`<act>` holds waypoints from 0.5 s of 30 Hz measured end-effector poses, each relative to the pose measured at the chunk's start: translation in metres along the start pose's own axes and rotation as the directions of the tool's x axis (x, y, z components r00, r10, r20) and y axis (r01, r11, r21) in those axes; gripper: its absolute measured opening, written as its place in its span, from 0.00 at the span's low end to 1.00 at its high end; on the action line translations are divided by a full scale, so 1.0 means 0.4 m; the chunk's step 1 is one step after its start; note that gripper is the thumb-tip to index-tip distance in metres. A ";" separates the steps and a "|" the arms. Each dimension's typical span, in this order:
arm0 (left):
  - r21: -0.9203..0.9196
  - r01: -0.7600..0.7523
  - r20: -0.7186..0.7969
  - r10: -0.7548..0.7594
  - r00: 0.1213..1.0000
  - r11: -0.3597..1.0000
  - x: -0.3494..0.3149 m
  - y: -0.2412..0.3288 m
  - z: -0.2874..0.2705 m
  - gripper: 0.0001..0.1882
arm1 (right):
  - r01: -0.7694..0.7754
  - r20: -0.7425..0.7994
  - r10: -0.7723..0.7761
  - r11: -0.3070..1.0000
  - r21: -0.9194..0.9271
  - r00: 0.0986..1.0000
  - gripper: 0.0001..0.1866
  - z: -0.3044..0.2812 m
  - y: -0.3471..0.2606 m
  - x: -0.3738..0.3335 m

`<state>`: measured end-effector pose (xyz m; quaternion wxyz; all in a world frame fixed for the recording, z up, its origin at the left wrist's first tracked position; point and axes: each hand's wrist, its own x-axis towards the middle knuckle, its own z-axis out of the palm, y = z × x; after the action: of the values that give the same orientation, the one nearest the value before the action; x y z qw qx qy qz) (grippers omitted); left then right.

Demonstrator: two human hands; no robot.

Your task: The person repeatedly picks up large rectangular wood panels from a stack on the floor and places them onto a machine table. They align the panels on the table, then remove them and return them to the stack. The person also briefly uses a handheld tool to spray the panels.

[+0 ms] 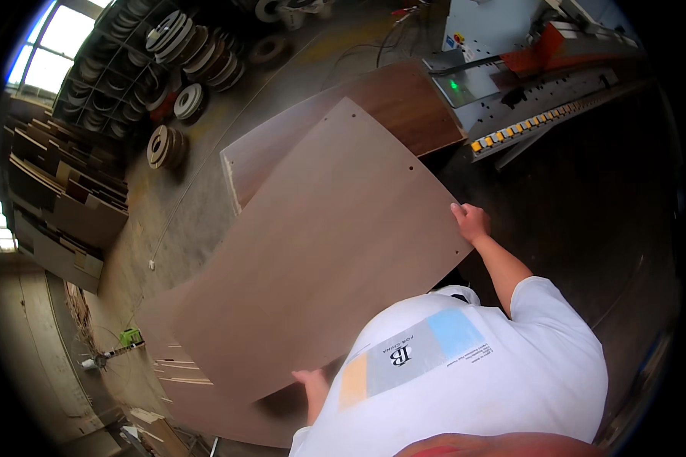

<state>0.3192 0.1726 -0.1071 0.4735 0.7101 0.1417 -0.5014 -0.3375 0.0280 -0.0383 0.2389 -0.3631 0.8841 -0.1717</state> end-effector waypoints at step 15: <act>0.124 -0.069 0.354 0.020 0.935 0.990 -0.192 -0.224 0.501 0.20 | -0.200 -0.127 0.209 0.976 0.081 0.970 0.29 -0.416 0.594 0.163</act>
<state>0.1077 0.0764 -0.0993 0.4534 0.6423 0.0044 -0.6180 -0.6024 0.1633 -0.0336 0.2074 -0.2494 0.9245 -0.2002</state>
